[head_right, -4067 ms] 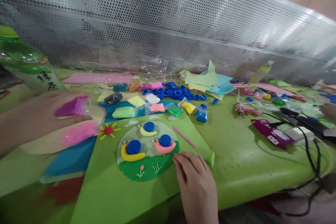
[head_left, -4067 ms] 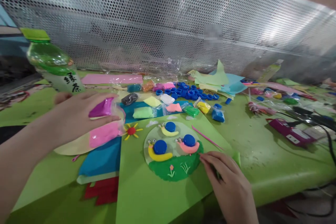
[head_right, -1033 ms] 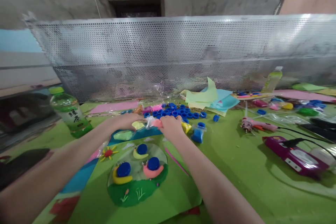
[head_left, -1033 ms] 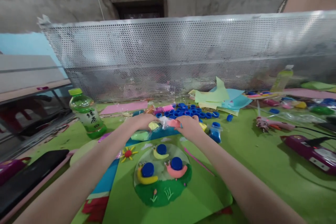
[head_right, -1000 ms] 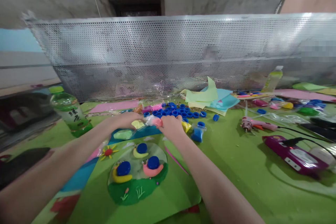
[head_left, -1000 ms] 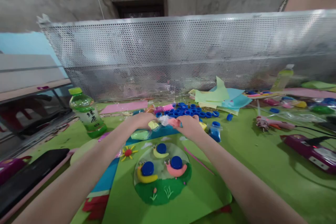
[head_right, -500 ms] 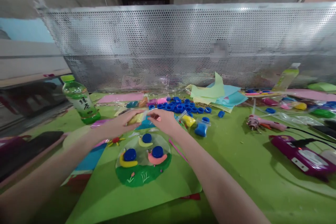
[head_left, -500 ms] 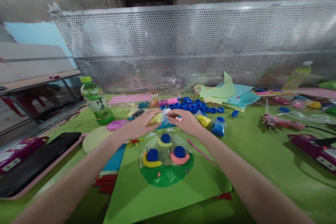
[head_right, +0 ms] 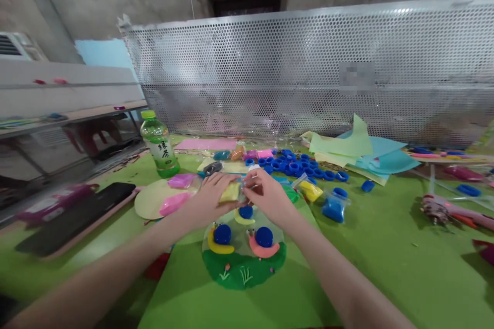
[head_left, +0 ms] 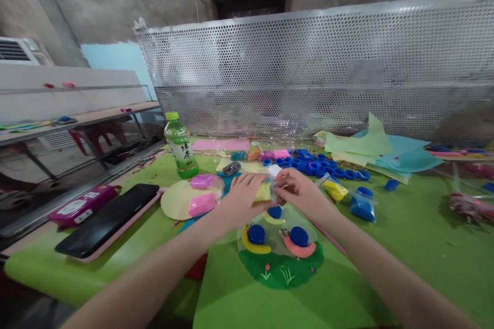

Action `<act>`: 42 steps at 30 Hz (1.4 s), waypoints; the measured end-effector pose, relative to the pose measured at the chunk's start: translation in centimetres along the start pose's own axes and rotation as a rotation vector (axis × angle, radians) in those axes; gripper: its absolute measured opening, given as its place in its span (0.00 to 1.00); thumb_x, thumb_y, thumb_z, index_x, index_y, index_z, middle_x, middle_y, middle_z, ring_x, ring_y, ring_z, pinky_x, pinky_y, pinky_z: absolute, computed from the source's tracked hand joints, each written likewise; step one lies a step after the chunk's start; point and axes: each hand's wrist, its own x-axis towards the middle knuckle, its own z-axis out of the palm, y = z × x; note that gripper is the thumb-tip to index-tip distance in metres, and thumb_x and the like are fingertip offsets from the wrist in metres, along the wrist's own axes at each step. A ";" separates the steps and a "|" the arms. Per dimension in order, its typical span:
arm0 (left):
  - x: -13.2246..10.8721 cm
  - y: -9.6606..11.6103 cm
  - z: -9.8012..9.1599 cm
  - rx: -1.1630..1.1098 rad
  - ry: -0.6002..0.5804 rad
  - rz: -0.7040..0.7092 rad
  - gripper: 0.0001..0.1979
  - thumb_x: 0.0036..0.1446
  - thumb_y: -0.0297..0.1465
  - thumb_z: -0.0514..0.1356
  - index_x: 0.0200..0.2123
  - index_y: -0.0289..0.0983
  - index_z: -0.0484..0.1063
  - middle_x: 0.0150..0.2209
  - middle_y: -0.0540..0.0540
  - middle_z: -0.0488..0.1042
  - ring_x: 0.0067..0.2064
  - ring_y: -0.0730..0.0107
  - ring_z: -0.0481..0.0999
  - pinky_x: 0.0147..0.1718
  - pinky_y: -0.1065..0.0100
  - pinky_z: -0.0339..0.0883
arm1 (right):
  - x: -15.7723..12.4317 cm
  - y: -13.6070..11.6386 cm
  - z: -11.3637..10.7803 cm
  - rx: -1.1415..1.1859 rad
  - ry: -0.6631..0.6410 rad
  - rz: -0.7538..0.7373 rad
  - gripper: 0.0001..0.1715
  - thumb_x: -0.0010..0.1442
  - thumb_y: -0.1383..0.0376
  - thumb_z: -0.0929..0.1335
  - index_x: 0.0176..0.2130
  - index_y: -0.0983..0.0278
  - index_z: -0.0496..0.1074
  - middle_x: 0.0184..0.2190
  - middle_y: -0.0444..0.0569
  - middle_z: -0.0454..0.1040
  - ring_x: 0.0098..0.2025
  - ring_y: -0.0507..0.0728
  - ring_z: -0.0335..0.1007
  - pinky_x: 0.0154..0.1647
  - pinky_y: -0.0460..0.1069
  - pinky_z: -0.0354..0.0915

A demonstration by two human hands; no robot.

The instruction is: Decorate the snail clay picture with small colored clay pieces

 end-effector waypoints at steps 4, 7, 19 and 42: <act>-0.1 -3.1 -3.2 0.055 -0.077 -0.068 0.31 0.55 0.52 0.50 0.59 0.46 0.54 0.61 0.45 0.58 0.62 0.53 0.55 0.59 0.49 0.48 | 0.4 1.0 -0.1 0.061 0.071 0.078 0.07 0.52 0.63 0.65 0.33 0.61 0.61 0.22 0.41 0.70 0.23 0.52 0.71 0.26 0.49 0.69; -0.3 -7.3 -5.6 0.124 -0.145 -0.266 0.28 0.58 0.48 0.47 0.56 0.39 0.61 0.56 0.39 0.66 0.55 0.49 0.66 0.53 0.50 0.59 | 0.9 1.5 -0.9 0.060 0.156 0.128 0.07 0.51 0.65 0.65 0.31 0.62 0.61 0.22 0.41 0.70 0.23 0.52 0.70 0.27 0.49 0.69; 0.7 -12.6 -2.7 0.235 -0.187 -0.281 0.16 0.59 0.37 0.55 0.47 0.34 0.66 0.48 0.42 0.69 0.48 0.62 0.70 0.47 0.53 0.66 | 1.2 1.7 -3.0 -0.010 0.337 0.241 0.05 0.52 0.72 0.63 0.29 0.62 0.61 0.22 0.42 0.68 0.25 0.50 0.69 0.25 0.46 0.68; 1.6 -11.3 -2.2 -0.860 0.264 -0.647 0.17 0.59 0.39 0.54 0.46 0.33 0.66 0.41 0.44 0.71 0.38 0.70 0.73 0.36 0.63 0.71 | 1.4 2.1 -3.2 -0.062 0.356 0.254 0.08 0.51 0.75 0.64 0.27 0.62 0.63 0.21 0.42 0.69 0.24 0.51 0.70 0.23 0.45 0.67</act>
